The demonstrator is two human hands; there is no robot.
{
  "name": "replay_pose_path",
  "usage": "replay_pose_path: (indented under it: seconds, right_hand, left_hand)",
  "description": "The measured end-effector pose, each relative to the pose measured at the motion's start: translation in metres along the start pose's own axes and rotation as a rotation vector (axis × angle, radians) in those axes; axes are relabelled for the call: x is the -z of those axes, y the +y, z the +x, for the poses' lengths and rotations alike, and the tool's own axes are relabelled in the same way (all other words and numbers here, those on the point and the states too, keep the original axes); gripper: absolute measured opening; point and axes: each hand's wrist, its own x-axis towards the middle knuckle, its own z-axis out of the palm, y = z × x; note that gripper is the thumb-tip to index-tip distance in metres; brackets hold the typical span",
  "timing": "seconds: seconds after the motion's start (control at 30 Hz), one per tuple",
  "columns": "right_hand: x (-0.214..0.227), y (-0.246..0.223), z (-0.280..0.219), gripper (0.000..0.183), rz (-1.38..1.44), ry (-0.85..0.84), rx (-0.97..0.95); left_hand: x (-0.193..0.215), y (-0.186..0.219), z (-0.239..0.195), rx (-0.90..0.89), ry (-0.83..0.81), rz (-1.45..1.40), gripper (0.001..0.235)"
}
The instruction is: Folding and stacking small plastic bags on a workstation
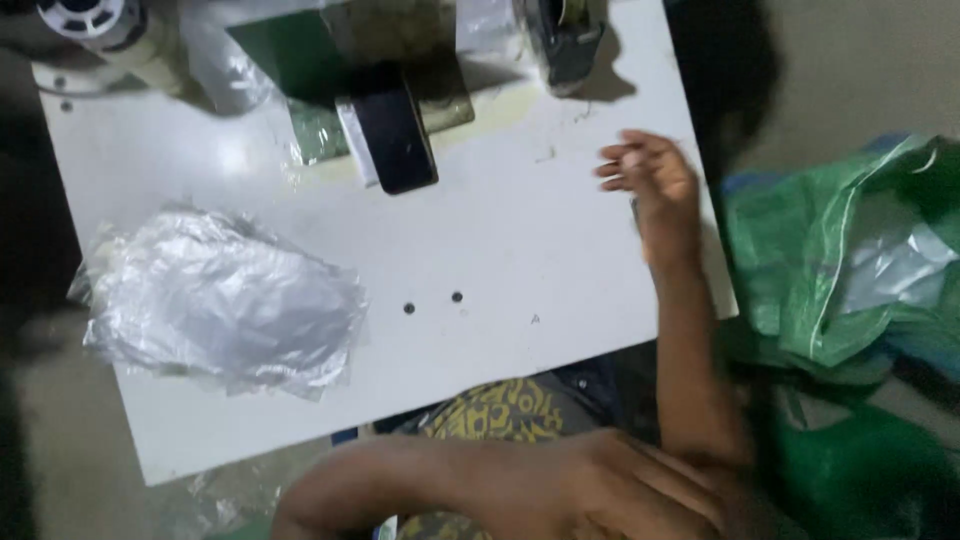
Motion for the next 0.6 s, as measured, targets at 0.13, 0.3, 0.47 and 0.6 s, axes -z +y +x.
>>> replay_pose_path:
  seconds: [0.13,0.3,0.47,0.6]
  right_hand:
    - [-0.069,0.019,0.026,0.043,0.304,-0.238,-0.328]
    - [-0.105,0.104,0.103,0.034,0.746,-0.273,-0.474]
    - [-0.149,0.125,0.178,0.032,0.826,-0.109,-0.670]
    - [-0.176,0.129,0.222,0.057,0.819,0.074,-0.704]
  left_hand:
    - [0.062,-0.008,-0.047,0.210,0.787,0.472,0.025]
    - [0.225,-0.017,-0.206,-0.030,1.754,-0.065,0.067]
    - [0.369,-0.034,-0.333,-0.330,2.038,-0.346,0.097]
    - [0.427,-0.027,-0.314,-0.405,2.075,-0.408,0.020]
